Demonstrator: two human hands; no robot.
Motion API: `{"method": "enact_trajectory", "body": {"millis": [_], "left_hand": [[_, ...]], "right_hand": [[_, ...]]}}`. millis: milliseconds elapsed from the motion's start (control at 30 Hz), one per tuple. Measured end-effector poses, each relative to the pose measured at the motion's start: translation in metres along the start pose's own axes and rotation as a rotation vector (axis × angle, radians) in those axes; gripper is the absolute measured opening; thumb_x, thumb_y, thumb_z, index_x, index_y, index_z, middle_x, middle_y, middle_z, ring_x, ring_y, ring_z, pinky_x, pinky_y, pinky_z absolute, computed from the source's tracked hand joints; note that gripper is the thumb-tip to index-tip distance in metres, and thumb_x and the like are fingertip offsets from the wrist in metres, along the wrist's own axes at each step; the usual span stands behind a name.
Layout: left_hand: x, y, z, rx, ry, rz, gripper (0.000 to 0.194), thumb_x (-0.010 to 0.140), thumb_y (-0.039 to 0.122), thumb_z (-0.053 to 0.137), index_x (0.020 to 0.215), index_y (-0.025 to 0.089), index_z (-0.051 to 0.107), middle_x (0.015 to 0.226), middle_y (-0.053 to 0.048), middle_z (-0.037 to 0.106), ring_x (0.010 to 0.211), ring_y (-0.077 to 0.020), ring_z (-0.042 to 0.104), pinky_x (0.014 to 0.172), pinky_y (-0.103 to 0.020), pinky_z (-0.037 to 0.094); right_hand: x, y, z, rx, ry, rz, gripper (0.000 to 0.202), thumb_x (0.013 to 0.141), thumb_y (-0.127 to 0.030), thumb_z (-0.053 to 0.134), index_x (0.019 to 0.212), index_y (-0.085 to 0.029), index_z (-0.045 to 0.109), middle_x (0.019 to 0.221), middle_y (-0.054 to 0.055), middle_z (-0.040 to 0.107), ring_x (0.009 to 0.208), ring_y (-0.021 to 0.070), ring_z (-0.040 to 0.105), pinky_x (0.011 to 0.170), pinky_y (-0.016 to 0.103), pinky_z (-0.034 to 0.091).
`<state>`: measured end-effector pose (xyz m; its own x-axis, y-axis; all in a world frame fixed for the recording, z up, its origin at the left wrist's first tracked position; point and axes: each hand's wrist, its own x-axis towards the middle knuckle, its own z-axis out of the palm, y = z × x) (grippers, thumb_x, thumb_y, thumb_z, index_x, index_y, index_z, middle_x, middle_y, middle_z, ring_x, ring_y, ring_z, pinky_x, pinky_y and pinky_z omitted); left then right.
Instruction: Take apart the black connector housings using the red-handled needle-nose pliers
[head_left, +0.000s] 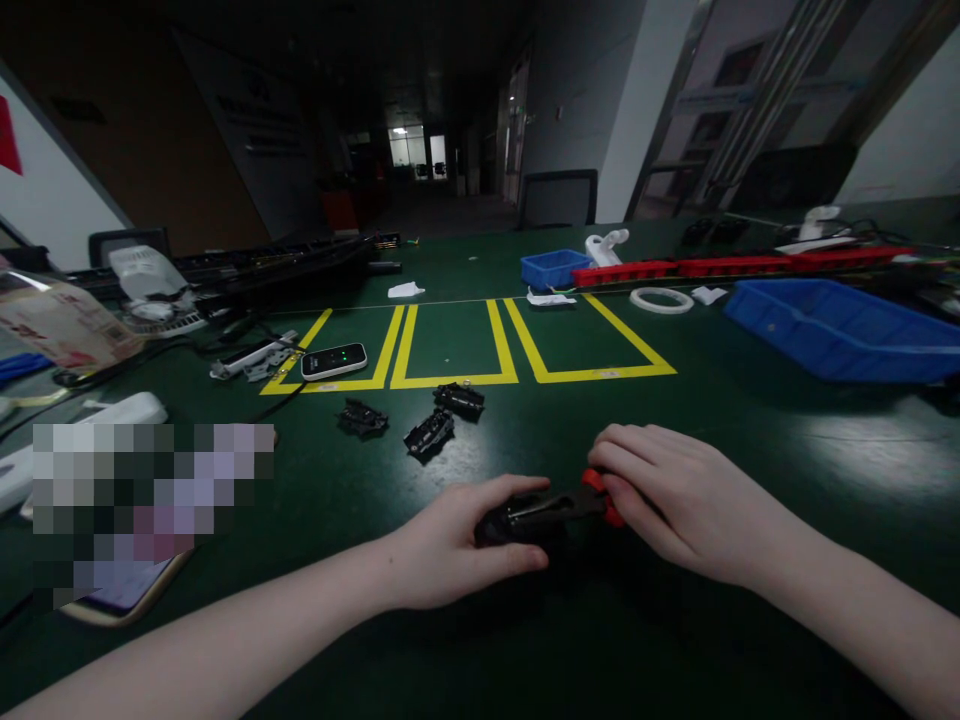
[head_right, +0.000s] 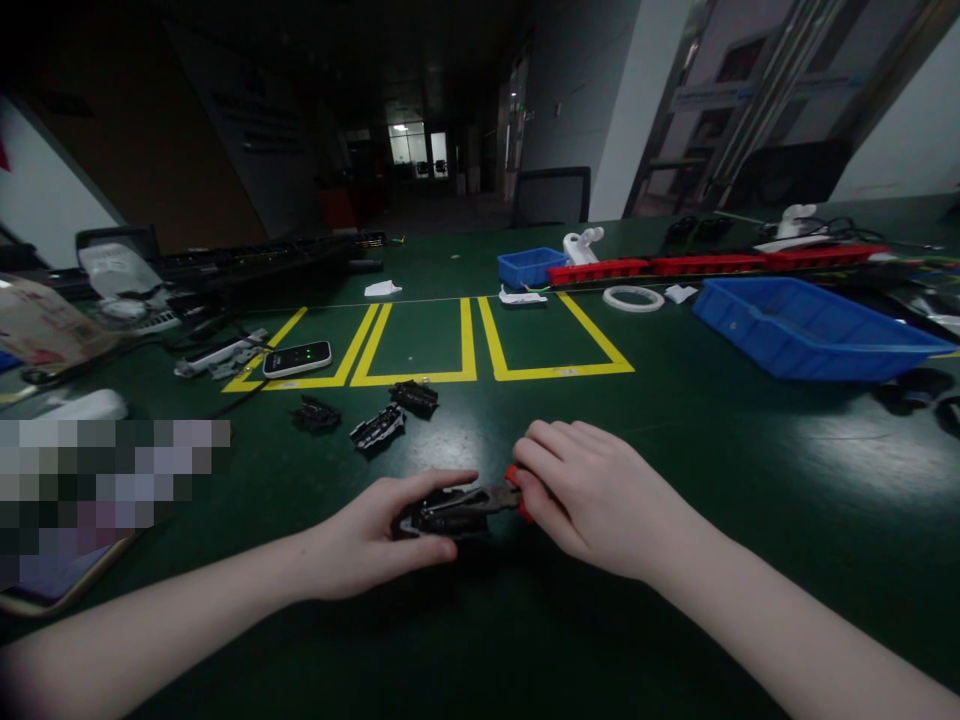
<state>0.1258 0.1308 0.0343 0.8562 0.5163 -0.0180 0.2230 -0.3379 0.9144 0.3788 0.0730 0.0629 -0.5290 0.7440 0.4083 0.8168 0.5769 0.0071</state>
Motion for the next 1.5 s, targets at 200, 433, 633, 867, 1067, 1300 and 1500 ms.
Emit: {"method": "enact_trajectory", "body": {"millis": [200, 433, 633, 867, 1067, 1300, 1500], "left_hand": [[-0.001, 0.001, -0.001, -0.040, -0.018, 0.001, 0.056, 0.090, 0.034, 0.069, 0.141, 0.018, 0.053, 0.134, -0.009, 0.065, 0.118, -0.0259, 0.062, 0.103, -0.040, 0.047], [0.000, 0.002, -0.001, -0.056, -0.019, 0.023, 0.053, 0.090, 0.031, 0.070, 0.138, 0.015, 0.055, 0.129, -0.010, 0.066, 0.114, -0.0241, 0.063, 0.101, -0.037, 0.049], [0.000, 0.002, -0.002, -0.046, -0.021, 0.025, 0.051, 0.089, 0.031, 0.071, 0.135, 0.016, 0.057, 0.126, -0.009, 0.068, 0.111, -0.0230, 0.064, 0.099, -0.036, 0.049], [-0.001, 0.004, -0.003, -0.053, -0.024, -0.004, 0.051, 0.087, 0.032, 0.071, 0.135, 0.017, 0.058, 0.121, -0.008, 0.068, 0.102, -0.0225, 0.064, 0.087, -0.033, 0.050], [-0.002, 0.005, -0.007, -0.081, -0.027, -0.002, 0.041, 0.096, 0.035, 0.056, 0.134, 0.021, 0.059, 0.122, -0.008, 0.067, 0.103, -0.0244, 0.062, 0.087, -0.036, 0.048], [-0.002, 0.005, -0.006, -0.090, -0.031, -0.011, 0.037, 0.097, 0.028, 0.050, 0.132, 0.021, 0.060, 0.123, -0.008, 0.066, 0.113, -0.0266, 0.060, 0.097, -0.039, 0.044], [-0.004, 0.005, -0.007, -0.091, -0.056, -0.035, 0.049, 0.089, 0.030, 0.061, 0.137, 0.022, 0.057, 0.117, -0.007, 0.067, 0.095, -0.0236, 0.063, 0.085, -0.037, 0.049]], "right_hand": [[0.000, -0.003, 0.002, -0.018, 0.004, -0.033, 0.026, 0.097, -0.022, 0.037, 0.088, -0.017, 0.061, 0.081, 0.007, 0.065, 0.066, 0.0171, 0.059, 0.059, 0.030, 0.044], [-0.002, 0.000, 0.004, -0.055, 0.019, -0.042, 0.027, 0.100, -0.025, 0.037, 0.093, -0.017, 0.062, 0.086, 0.009, 0.067, 0.073, 0.0189, 0.063, 0.061, 0.031, 0.046], [-0.005, 0.002, 0.002, -0.086, 0.036, -0.056, 0.026, 0.100, -0.027, 0.038, 0.096, -0.016, 0.062, 0.092, 0.010, 0.068, 0.078, 0.0208, 0.065, 0.064, 0.032, 0.048], [-0.004, 0.005, -0.002, -0.113, 0.046, -0.061, 0.028, 0.101, -0.027, 0.038, 0.093, -0.016, 0.063, 0.088, 0.010, 0.068, 0.073, 0.0202, 0.065, 0.061, 0.032, 0.048], [-0.005, 0.010, -0.004, -0.158, 0.076, -0.092, 0.027, 0.102, -0.026, 0.038, 0.094, -0.015, 0.061, 0.087, 0.009, 0.067, 0.072, 0.0195, 0.065, 0.060, 0.031, 0.050], [-0.004, 0.011, -0.006, -0.175, 0.091, -0.086, 0.025, 0.102, -0.027, 0.038, 0.095, -0.015, 0.059, 0.088, 0.009, 0.066, 0.071, 0.0197, 0.064, 0.059, 0.031, 0.050], [-0.003, 0.006, -0.006, -0.055, 0.079, -0.061, 0.022, 0.103, -0.024, 0.038, 0.096, -0.016, 0.058, 0.086, 0.007, 0.065, 0.072, 0.0174, 0.064, 0.059, 0.029, 0.049]]}}
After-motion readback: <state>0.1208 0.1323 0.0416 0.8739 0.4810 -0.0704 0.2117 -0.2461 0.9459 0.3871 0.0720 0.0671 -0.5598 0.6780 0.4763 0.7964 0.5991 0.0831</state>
